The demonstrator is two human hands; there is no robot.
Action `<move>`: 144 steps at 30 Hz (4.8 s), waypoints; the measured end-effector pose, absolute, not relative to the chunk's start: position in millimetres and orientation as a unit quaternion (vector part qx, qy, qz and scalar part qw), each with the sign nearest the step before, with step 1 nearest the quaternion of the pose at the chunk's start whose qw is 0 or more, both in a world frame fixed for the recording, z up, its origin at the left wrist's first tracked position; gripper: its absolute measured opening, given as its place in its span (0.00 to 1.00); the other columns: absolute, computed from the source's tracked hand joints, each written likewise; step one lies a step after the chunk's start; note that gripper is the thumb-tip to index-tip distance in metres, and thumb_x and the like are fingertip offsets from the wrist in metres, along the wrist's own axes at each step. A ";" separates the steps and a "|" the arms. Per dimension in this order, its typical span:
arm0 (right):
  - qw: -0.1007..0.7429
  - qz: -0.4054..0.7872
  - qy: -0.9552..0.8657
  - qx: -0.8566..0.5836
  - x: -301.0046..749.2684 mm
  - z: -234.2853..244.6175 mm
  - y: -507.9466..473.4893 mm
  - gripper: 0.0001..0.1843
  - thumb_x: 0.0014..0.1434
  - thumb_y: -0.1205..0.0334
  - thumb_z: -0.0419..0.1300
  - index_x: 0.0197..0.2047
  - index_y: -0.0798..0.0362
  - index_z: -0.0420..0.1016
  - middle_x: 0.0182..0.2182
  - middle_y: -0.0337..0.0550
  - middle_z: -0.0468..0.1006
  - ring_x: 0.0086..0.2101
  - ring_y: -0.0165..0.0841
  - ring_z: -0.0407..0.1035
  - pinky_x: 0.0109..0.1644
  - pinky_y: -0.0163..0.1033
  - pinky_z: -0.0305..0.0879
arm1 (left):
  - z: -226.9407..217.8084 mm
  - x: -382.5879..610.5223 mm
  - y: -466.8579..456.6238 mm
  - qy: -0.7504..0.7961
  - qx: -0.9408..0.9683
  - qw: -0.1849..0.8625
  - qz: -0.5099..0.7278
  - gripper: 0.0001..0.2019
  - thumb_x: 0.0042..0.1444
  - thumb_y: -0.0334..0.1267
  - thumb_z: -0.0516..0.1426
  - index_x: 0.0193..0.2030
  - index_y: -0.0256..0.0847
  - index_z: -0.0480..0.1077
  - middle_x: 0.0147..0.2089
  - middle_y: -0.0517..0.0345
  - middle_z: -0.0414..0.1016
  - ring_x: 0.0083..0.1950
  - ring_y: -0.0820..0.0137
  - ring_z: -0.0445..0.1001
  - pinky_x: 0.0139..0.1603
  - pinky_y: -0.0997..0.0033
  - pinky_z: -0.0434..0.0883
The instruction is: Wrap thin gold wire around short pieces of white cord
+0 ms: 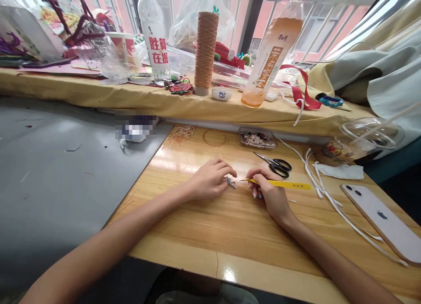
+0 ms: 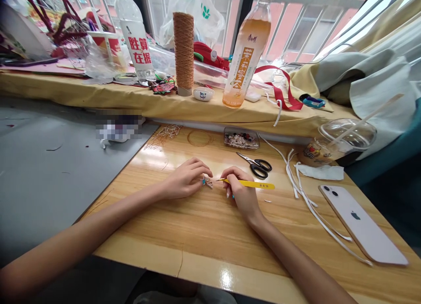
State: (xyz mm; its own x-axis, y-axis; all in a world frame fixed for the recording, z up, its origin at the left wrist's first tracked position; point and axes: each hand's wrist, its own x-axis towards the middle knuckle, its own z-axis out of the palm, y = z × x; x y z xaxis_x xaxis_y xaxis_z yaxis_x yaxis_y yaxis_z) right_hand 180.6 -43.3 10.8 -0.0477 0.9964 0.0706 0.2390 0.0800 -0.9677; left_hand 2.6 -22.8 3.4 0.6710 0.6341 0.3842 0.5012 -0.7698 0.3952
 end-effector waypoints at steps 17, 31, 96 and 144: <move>0.376 0.426 -0.649 -0.505 179.6 10.8 -49.4 0.08 0.49 0.68 0.47 0.23 0.53 0.65 0.15 0.32 0.63 0.14 0.23 0.56 0.18 0.31 0.51 | -2.9 2.8 -22.1 0.281 0.928 0.070 0.237 0.09 0.54 0.29 0.49 0.36 0.42 0.69 0.39 0.58 0.68 0.43 0.69 0.60 0.42 0.70 0.60; 0.360 0.403 -0.661 -0.520 175.2 11.2 -49.7 0.08 0.49 0.69 0.47 0.23 0.53 0.65 0.14 0.32 0.64 0.15 0.24 0.57 0.18 0.30 0.52 | -6.4 4.3 -22.4 0.281 0.924 0.081 0.249 0.08 0.53 0.29 0.48 0.35 0.39 0.68 0.39 0.56 0.67 0.42 0.69 0.60 0.42 0.70 0.61; 0.382 0.414 -0.648 -0.512 185.0 8.8 -37.7 0.20 0.56 0.51 0.45 0.41 0.55 0.69 0.18 0.34 0.65 0.14 0.23 0.56 0.17 0.30 0.51 | -0.8 -0.8 -17.8 0.375 0.905 0.024 0.200 0.15 0.53 0.47 0.51 0.38 0.37 0.67 0.37 0.53 0.67 0.42 0.65 0.60 0.43 0.64 0.60; 0.112 -0.128 -0.684 -0.710 218.9 44.5 -12.5 0.20 0.58 0.58 0.43 0.52 0.56 0.58 0.38 0.53 0.72 0.29 0.39 0.70 0.27 0.38 0.58 | 12.7 3.2 -23.7 0.565 0.749 0.257 0.231 0.16 0.57 0.35 0.42 0.49 0.36 0.62 0.23 0.57 0.67 0.23 0.71 0.66 0.23 0.75 0.59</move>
